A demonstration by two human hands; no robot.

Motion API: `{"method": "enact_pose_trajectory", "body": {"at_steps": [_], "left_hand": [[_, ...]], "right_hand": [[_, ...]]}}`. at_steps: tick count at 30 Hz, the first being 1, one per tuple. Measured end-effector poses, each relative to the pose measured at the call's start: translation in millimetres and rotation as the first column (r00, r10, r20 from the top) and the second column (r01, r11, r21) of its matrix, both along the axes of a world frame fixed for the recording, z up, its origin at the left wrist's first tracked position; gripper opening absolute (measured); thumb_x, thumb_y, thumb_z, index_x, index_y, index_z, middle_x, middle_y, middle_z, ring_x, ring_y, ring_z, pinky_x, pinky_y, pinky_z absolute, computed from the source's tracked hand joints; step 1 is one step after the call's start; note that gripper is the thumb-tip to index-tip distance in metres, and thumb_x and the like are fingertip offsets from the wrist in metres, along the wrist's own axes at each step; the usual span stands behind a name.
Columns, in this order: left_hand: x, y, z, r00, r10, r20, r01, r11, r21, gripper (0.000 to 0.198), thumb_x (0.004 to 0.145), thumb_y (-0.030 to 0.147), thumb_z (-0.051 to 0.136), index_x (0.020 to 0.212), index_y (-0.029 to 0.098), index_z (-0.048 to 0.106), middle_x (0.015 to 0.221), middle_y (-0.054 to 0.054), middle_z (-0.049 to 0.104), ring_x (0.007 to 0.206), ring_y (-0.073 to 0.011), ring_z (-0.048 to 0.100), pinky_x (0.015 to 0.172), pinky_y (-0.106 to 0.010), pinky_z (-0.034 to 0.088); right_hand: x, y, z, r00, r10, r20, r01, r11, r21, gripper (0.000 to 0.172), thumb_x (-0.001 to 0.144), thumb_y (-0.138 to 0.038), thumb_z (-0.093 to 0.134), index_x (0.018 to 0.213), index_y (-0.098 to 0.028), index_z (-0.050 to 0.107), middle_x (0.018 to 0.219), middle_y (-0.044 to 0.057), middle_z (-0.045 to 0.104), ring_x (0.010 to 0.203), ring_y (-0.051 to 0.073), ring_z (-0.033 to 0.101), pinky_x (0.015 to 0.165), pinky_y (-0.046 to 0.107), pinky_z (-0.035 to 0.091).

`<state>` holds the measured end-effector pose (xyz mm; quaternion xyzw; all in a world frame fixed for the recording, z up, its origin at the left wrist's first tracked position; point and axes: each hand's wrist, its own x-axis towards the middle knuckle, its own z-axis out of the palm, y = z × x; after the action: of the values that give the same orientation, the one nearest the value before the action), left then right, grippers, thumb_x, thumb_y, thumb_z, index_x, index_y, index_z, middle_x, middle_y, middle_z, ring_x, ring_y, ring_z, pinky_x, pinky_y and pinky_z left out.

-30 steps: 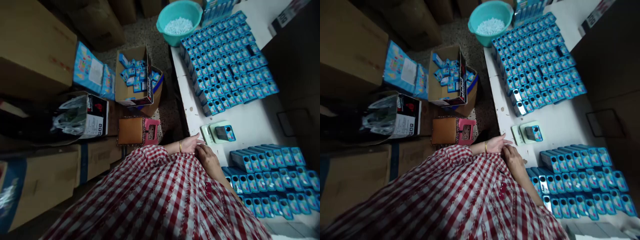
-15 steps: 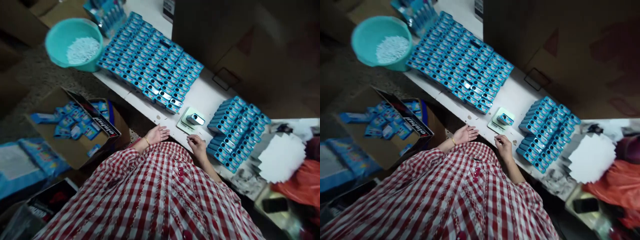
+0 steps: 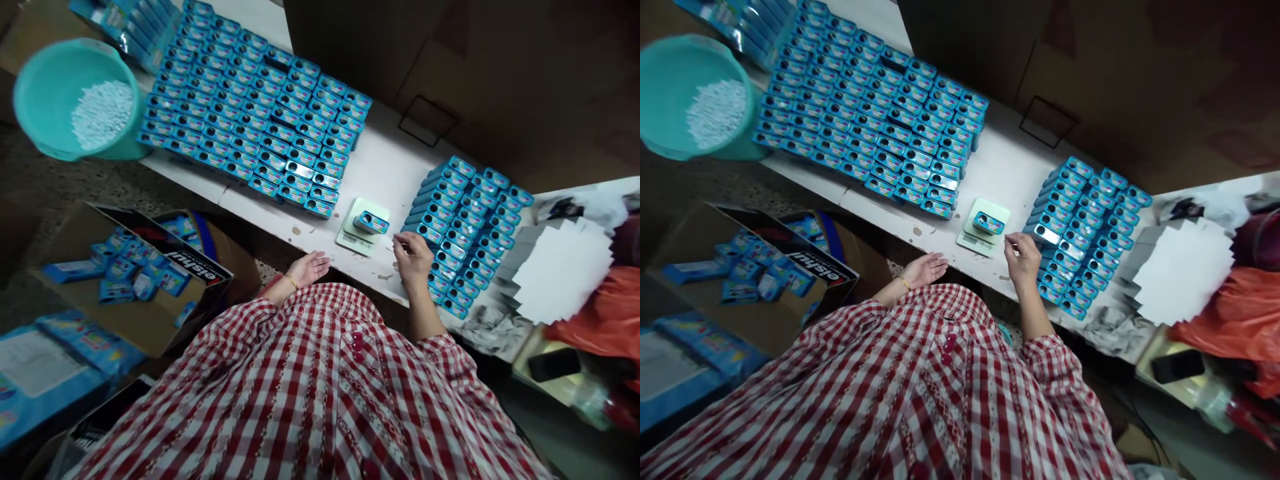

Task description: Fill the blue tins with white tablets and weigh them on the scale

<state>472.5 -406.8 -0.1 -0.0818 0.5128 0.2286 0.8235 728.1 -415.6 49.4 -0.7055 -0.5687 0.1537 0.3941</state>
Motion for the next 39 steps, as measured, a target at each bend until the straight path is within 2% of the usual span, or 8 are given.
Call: {"method": "enact_pose_trajectory", "body": {"at_steps": [8, 11, 15, 18, 22, 26, 32, 39], "left_hand": [[13.3, -6.8, -5.4, 0.999, 0.014, -0.044, -0.014, 1.0, -0.017, 0.021, 0.087, 0.023, 0.043, 0.087, 0.012, 0.06, 0.077, -0.009, 0.066, 0.074, -0.0155, 0.062, 0.075, -0.029, 0.046], [23.9, -4.9, -0.8, 1.0, -0.001, 0.022, 0.001, 1.0, -0.018, 0.027, 0.088, 0.026, 0.039, 0.092, 0.011, 0.061, 0.082, -0.011, 0.067, 0.079, -0.0172, 0.063, 0.08, -0.031, 0.045], [45.3, -1.8, 2.0, 0.985, -0.049, 0.168, 0.05, 0.999, -0.004, 0.036, 0.09, 0.032, 0.034, 0.098, 0.009, 0.061, 0.079, -0.01, 0.068, 0.073, -0.0171, 0.063, 0.076, -0.031, 0.046], [59.6, -3.1, -2.8, 0.963, -0.144, 0.228, 0.154, 0.988, -0.025, 0.038, 0.09, 0.034, 0.034, 0.102, 0.01, 0.061, 0.065, -0.006, 0.065, 0.055, -0.0144, 0.059, 0.066, -0.029, 0.046], [68.6, -9.0, -10.1, 0.974, -0.136, 0.179, 0.145, 0.989, -0.038, 0.038, 0.09, 0.033, 0.034, 0.1, 0.009, 0.061, 0.069, -0.008, 0.067, 0.062, -0.0162, 0.062, 0.071, -0.03, 0.046], [64.8, -11.6, -9.0, 0.994, -0.066, 0.083, 0.066, 0.998, -0.008, 0.035, 0.089, 0.031, 0.036, 0.097, 0.008, 0.061, 0.083, -0.014, 0.068, 0.082, -0.0196, 0.064, 0.084, -0.033, 0.043], [43.0, 7.8, -3.3, 0.996, -0.06, 0.072, 0.058, 0.998, 0.025, 0.032, 0.088, 0.03, 0.039, 0.1, 0.009, 0.062, 0.084, -0.013, 0.068, 0.082, -0.0189, 0.064, 0.084, -0.033, 0.043], [5.4, 56.8, 0.7, 0.984, -0.169, 0.061, 0.167, 0.985, 0.033, 0.033, 0.09, 0.029, 0.036, 0.097, 0.011, 0.062, 0.082, -0.012, 0.068, 0.08, -0.0183, 0.064, 0.082, -0.033, 0.044]], "right_hand": [[11.4, -2.2, -8.6, 0.998, 0.035, -0.051, -0.038, 0.998, -0.052, 0.013, 0.079, -0.026, 0.053, 0.08, -0.019, 0.064, 0.082, 0.004, 0.063, 0.07, 0.013, 0.059, 0.058, 0.026, 0.052], [-5.8, -8.9, -6.3, 0.976, 0.189, -0.107, -0.195, 0.98, -0.047, 0.014, 0.081, -0.023, 0.051, 0.084, -0.02, 0.064, 0.083, 0.005, 0.063, 0.078, 0.015, 0.06, 0.066, 0.028, 0.053], [-41.8, -27.4, -8.1, 0.827, 0.547, -0.13, -0.559, 0.826, -0.076, 0.021, 0.085, -0.019, 0.044, 0.094, -0.021, 0.063, 0.096, 0.007, 0.062, 0.095, 0.016, 0.058, 0.082, 0.032, 0.051], [-51.4, -40.2, -13.5, 0.715, 0.69, -0.114, -0.699, 0.706, -0.111, 0.024, 0.087, -0.018, 0.041, 0.099, -0.02, 0.062, 0.103, 0.009, 0.061, 0.099, 0.017, 0.057, 0.085, 0.032, 0.051], [-30.5, -33.8, -16.8, 0.8, 0.589, -0.118, -0.598, 0.799, -0.065, 0.022, 0.086, -0.018, 0.042, 0.098, -0.019, 0.061, 0.098, 0.007, 0.06, 0.095, 0.015, 0.058, 0.081, 0.029, 0.052], [-8.1, 5.5, -16.7, 0.907, 0.42, -0.033, -0.42, 0.907, -0.018, 0.02, 0.086, -0.019, 0.044, 0.094, -0.02, 0.062, 0.093, 0.007, 0.06, 0.092, 0.015, 0.058, 0.081, 0.03, 0.05], [-17.0, 57.5, -25.7, 0.881, 0.426, 0.203, -0.394, 0.901, -0.183, 0.023, 0.084, -0.016, 0.043, 0.096, -0.019, 0.062, 0.098, 0.009, 0.058, 0.092, 0.019, 0.054, 0.08, 0.032, 0.047], [-32.6, 60.6, -29.7, 0.897, 0.343, 0.28, -0.263, 0.921, -0.286, 0.023, 0.084, -0.016, 0.044, 0.095, -0.02, 0.064, 0.1, 0.008, 0.061, 0.093, 0.02, 0.054, 0.082, 0.033, 0.047]]}}
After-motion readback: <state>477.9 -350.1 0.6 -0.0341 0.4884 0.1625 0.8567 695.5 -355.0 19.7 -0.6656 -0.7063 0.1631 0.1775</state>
